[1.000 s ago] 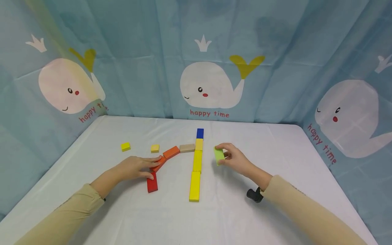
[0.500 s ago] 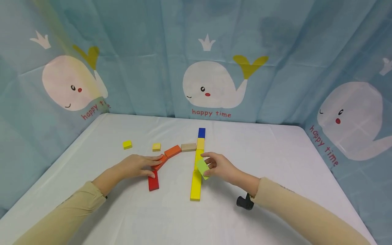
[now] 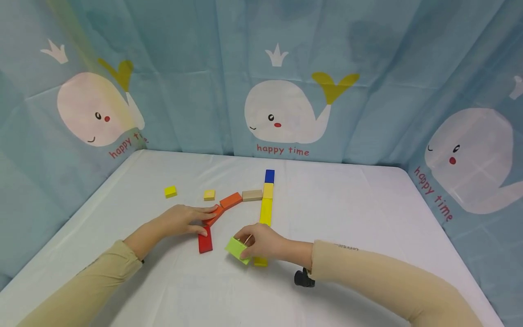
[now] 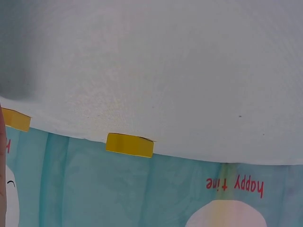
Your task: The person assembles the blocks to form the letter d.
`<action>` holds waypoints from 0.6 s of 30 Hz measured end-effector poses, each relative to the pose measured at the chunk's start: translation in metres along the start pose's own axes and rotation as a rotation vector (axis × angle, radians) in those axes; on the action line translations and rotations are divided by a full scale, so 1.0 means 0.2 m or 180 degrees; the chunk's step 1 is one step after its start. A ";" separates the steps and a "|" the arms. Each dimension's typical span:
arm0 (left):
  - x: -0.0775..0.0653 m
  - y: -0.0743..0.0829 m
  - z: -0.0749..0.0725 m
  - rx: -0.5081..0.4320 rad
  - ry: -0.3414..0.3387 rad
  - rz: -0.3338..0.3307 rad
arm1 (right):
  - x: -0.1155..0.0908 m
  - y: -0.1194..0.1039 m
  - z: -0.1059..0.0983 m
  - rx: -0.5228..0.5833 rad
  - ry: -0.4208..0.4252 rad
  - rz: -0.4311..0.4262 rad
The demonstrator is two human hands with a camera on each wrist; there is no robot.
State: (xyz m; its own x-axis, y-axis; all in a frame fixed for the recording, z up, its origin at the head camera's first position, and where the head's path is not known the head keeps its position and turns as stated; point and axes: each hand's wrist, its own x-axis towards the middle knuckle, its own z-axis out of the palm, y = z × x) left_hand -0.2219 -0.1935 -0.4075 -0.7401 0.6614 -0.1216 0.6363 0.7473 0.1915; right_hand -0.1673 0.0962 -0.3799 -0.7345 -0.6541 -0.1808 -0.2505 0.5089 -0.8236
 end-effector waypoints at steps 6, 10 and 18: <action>0.00 -0.01 0.01 -0.0081 0.0050 0.0001 | 0.05 -0.02 0.10 -0.0582 -0.0227 -0.0278; 0.00 -0.01 0.01 -0.0112 0.0078 0.0006 | 0.07 -0.02 0.13 -0.1131 -0.0293 -0.0443; 0.00 -0.01 0.02 -0.0059 0.0092 0.0029 | 0.00 -0.02 0.14 -0.2386 -0.0426 -0.0856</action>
State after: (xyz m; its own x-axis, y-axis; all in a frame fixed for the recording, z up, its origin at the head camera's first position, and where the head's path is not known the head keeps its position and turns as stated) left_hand -0.2232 -0.1952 -0.4112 -0.7405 0.6657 -0.0917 0.6390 0.7398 0.2105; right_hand -0.1481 0.0785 -0.3921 -0.5190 -0.8449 -0.1297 -0.7992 0.5335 -0.2769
